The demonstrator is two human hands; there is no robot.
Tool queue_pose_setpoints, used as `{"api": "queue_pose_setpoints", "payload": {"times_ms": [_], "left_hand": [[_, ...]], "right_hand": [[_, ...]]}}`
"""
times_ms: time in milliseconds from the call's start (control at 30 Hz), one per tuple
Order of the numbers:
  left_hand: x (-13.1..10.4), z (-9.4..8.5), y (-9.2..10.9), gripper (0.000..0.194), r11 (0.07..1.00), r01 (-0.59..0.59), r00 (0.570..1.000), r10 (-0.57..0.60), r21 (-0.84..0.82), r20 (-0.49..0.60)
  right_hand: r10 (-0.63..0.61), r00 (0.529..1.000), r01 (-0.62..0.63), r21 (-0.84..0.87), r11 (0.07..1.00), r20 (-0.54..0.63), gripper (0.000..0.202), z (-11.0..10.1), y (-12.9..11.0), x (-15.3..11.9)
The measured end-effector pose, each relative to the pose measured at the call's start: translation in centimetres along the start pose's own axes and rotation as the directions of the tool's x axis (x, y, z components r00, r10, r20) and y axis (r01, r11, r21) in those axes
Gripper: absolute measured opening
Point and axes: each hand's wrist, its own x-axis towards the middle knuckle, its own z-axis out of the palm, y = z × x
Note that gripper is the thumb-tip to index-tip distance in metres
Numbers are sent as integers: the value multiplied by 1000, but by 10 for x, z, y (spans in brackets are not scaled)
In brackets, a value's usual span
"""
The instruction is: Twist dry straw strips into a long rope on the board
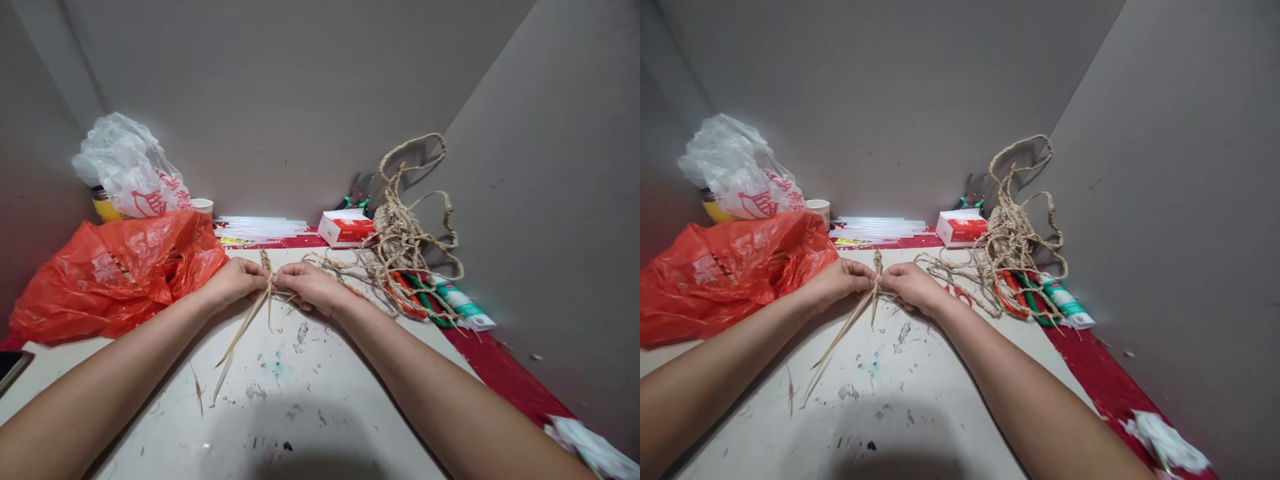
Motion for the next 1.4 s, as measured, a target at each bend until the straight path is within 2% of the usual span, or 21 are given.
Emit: {"api": "queue_pose_setpoints", "payload": {"times_ms": [100, 300, 400, 533, 933, 1133, 1400], "left_hand": [[-1, 0, 3, 7, 1000, 15, 1000, -14, -22, 5], [-2, -3, 6, 9, 994, 57, 995, -49, -93, 84], [0, -2, 4, 14, 999, 26, 997, -23, -32, 80], [2, 0, 4, 9, 999, 3, 1000, -4, 36, 31], [-5, 0, 11, 6, 996, 89, 996, -88, -18, 22], [-3, -1, 10, 1, 990, 92, 993, -83, -107, 83], [3, -10, 2, 8, 976, 125, 972, -85, -176, 219]], "right_hand": [[4, 1000, -4, -5, 1000, 1, 15, 0, 0, 1], [4, 1000, -4, 2, 1000, -3, 17, 0, 1, 1], [-4, 1000, 4, -18, 1000, -12, 16, -1, 2, 1], [-20, 1000, 20, -27, 999, -8, 15, -1, 4, 2], [-37, 999, 36, -125, 991, -6, 17, -3, 7, 3], [-33, 999, 31, -140, 990, -11, 17, -2, 4, 1], [-21, 1000, 19, -139, 990, -16, 17, 0, 3, 1]]}}
